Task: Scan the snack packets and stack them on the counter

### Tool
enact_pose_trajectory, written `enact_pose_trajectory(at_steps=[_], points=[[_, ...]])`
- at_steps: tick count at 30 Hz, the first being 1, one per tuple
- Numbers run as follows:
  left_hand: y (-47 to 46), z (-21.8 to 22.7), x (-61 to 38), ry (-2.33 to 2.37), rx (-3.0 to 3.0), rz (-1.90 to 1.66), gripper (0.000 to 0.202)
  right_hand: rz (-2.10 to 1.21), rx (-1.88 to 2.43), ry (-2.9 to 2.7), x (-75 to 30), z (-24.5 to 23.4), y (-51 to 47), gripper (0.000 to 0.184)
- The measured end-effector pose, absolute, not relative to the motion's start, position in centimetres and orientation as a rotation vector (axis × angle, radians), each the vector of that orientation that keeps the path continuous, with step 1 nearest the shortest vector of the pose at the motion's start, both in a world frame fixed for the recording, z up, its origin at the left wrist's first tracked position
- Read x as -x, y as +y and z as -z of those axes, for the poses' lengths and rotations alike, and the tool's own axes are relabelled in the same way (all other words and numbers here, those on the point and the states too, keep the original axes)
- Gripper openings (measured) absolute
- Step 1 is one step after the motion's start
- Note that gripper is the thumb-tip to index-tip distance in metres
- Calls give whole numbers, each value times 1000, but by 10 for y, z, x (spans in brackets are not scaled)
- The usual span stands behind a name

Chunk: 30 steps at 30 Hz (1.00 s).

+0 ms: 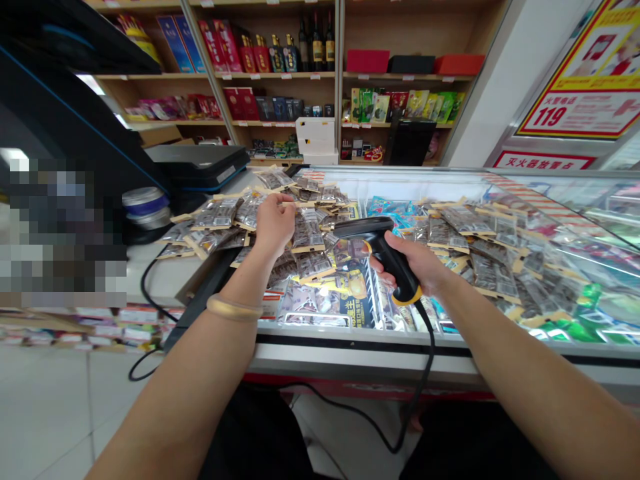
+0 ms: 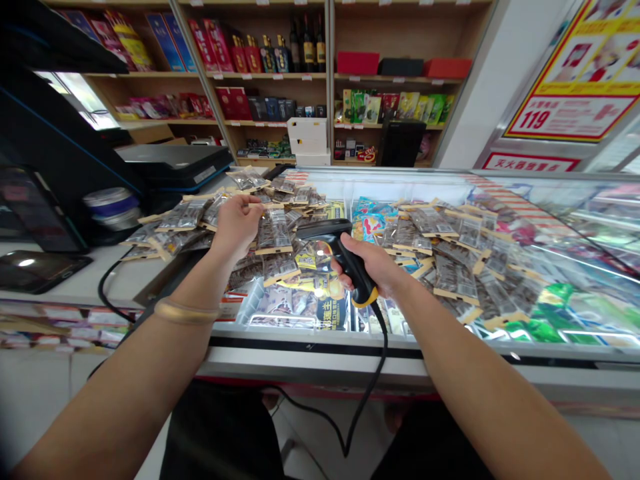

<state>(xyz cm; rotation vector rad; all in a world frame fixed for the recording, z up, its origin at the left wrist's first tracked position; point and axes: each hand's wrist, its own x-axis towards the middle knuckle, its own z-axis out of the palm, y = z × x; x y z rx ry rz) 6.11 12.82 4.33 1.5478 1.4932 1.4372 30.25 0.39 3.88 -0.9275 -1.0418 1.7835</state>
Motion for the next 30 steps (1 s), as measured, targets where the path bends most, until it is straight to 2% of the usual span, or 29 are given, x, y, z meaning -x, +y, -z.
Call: enact_pose_trajectory(at_steps=[9,23,30], points=[[124,-47,-63,1522,-1532,-1422,9,-1792,924,-1107,-302,-38,3,59],[119,-56,-69,1391,-1345,-1492,8,-1770,945,-997,-302,-46,2,40],[116,-84,-137,1251,-1448,-1449,10,-1612,906,-915,-360,-69,-19,39]])
